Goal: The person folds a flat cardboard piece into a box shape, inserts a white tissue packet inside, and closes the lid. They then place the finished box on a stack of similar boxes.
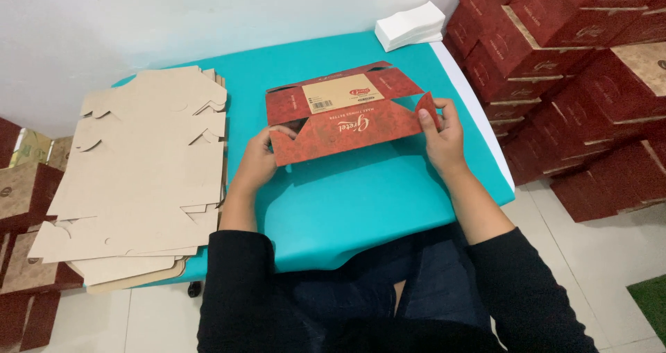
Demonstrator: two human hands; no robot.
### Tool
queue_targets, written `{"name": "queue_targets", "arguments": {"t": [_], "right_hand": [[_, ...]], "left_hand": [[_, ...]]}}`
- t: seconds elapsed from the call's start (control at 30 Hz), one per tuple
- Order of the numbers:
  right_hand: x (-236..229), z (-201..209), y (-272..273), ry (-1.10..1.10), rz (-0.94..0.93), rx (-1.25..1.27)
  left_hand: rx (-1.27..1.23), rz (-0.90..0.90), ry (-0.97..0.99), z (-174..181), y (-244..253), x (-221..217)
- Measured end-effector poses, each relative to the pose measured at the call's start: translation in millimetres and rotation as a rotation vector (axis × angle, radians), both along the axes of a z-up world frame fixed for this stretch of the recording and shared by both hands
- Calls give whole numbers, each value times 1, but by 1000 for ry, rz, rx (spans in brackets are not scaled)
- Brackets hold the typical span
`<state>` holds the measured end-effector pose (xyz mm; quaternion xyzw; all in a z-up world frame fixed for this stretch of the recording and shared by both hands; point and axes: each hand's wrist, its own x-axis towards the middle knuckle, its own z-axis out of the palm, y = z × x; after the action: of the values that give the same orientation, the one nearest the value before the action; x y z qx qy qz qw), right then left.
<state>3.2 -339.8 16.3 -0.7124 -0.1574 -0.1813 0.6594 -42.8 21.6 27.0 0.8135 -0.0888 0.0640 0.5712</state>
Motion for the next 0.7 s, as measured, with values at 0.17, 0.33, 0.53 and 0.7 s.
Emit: {"name": "queue_targets", "arguments": {"t": [0.17, 0.33, 0.53, 0.7], "right_hand": [[-15, 20, 0, -6, -269, 14], [17, 0, -16, 304, -177, -195], [49, 42, -8, 555, 51, -99], [49, 69, 2, 794, 215, 331]], "left_hand": [[-116, 0, -39, 42, -22, -22], [-294, -78, -74, 5, -9, -7], [-455, -85, 20, 34, -13, -22], [-568, -86, -30, 38, -22, -25]]}}
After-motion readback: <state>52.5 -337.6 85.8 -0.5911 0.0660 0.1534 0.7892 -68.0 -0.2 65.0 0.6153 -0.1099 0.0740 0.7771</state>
